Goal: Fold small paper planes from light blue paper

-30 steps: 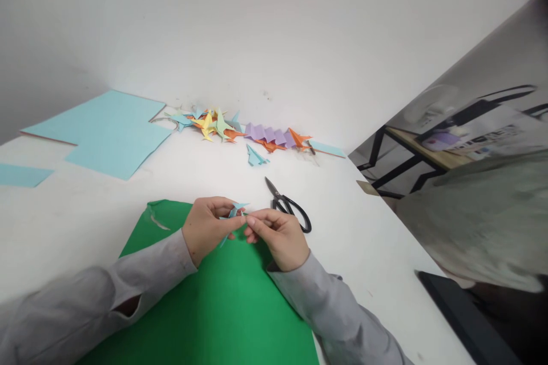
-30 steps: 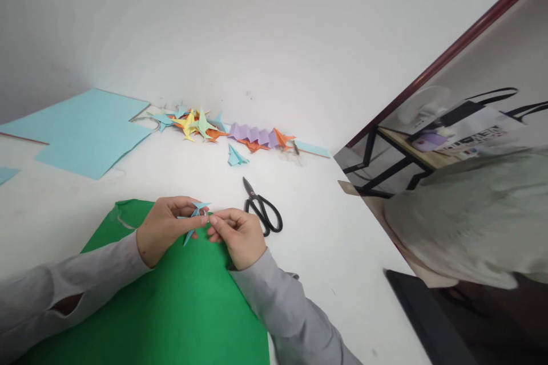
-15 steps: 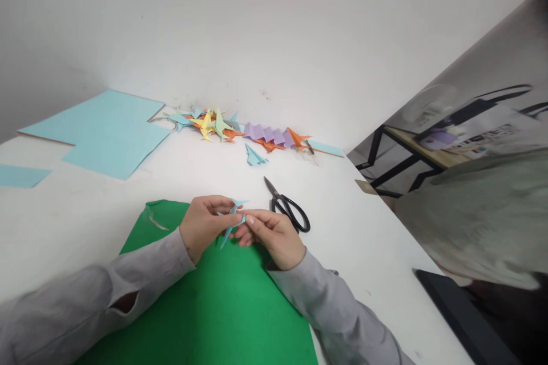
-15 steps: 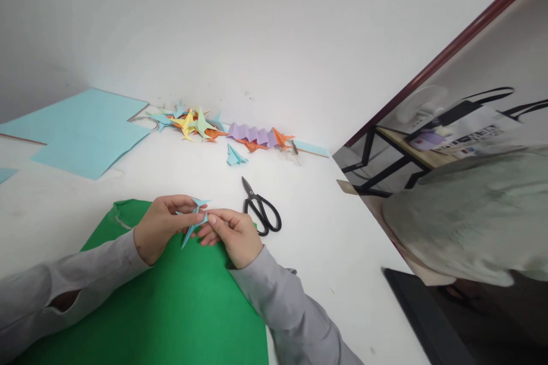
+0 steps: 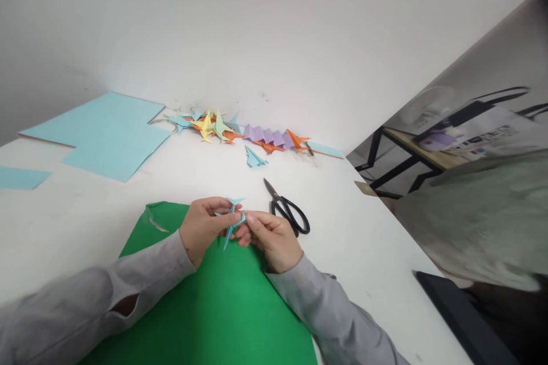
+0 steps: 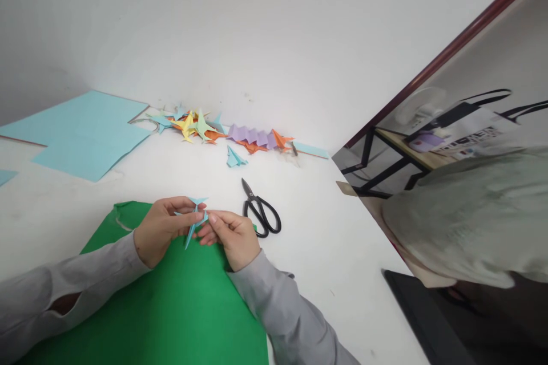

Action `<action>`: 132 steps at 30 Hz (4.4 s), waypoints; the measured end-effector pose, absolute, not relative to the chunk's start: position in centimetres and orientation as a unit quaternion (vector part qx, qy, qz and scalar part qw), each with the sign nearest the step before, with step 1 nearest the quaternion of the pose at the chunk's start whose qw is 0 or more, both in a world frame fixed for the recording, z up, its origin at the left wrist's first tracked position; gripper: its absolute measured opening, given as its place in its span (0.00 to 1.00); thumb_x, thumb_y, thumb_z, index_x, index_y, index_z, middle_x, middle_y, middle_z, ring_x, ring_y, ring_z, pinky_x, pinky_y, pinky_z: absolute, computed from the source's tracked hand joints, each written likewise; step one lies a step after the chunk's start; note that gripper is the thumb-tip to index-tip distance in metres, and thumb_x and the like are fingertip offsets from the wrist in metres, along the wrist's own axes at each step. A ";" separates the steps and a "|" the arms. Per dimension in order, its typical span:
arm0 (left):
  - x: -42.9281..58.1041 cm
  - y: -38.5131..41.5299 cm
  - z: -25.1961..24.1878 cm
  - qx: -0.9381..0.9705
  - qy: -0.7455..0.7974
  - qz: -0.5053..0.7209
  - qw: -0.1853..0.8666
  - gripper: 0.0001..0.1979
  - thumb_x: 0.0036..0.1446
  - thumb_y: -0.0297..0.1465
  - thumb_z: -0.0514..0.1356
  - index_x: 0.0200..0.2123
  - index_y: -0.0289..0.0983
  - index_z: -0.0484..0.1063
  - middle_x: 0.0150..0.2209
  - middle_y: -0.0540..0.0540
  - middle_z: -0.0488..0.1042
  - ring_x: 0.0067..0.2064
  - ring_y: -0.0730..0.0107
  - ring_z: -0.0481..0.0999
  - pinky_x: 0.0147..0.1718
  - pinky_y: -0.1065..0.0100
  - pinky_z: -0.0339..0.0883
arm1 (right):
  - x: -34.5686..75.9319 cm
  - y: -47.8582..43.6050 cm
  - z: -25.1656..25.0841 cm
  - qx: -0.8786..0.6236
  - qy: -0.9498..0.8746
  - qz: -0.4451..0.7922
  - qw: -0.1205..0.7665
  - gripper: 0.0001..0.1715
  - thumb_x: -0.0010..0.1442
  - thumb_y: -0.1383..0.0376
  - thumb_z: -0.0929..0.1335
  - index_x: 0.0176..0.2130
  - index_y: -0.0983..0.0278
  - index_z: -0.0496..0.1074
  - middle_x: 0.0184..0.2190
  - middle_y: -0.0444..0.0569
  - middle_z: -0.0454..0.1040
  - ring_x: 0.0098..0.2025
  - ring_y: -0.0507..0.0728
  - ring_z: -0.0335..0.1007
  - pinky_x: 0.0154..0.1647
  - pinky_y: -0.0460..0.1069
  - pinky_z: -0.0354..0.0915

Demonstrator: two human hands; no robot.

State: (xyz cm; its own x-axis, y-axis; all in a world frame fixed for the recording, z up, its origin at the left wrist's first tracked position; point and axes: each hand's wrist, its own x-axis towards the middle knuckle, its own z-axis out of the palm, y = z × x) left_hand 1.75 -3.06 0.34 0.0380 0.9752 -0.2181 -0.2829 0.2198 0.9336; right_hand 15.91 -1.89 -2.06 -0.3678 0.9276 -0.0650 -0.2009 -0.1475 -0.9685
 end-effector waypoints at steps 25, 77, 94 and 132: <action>1.9 -3.1 0.3 0.369 0.471 0.520 0.609 0.11 0.35 0.32 0.67 0.22 0.31 0.72 0.20 0.48 0.71 0.20 0.73 0.68 0.20 0.69 0.62 | 15.8 -2.1 -2.2 -0.363 -0.487 0.662 0.439 0.17 0.48 0.58 0.70 0.36 0.66 0.75 0.20 0.47 0.75 0.21 0.50 0.70 0.24 0.46 0.65; 1.8 -2.8 0.6 0.382 0.496 0.509 0.591 0.11 0.33 0.28 0.67 0.24 0.30 0.73 0.20 0.47 0.74 0.21 0.71 0.71 0.19 0.71 0.67 | 16.1 -2.1 -0.5 -0.378 -0.513 0.621 0.457 0.12 0.45 0.61 0.72 0.31 0.66 0.75 0.20 0.46 0.76 0.22 0.50 0.72 0.26 0.45 0.67; 1.8 -3.0 0.9 0.430 0.525 0.488 0.549 0.12 0.36 0.29 0.65 0.27 0.29 0.74 0.21 0.45 0.75 0.23 0.69 0.72 0.18 0.72 0.67 | 16.1 -2.2 -0.9 -0.395 -0.536 0.590 0.456 0.13 0.44 0.62 0.72 0.32 0.66 0.75 0.21 0.46 0.76 0.23 0.52 0.71 0.27 0.48 0.68; 1.7 -2.9 0.3 0.396 0.525 0.518 0.547 0.08 0.31 0.26 0.67 0.21 0.33 0.74 0.20 0.49 0.73 0.22 0.73 0.69 0.17 0.73 0.65 | 15.5 -2.9 -0.7 -0.474 -0.620 0.458 0.426 0.11 0.48 0.58 0.69 0.25 0.64 0.71 0.18 0.46 0.72 0.21 0.52 0.67 0.24 0.47 0.63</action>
State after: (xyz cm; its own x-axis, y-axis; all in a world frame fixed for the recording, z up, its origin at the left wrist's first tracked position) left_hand 1.70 -2.88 0.28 -0.0882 0.9825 -0.1643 -0.1500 0.1500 0.9772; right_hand 15.50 -2.89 -0.74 -0.1878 0.9778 0.0934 0.1977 0.1308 -0.9715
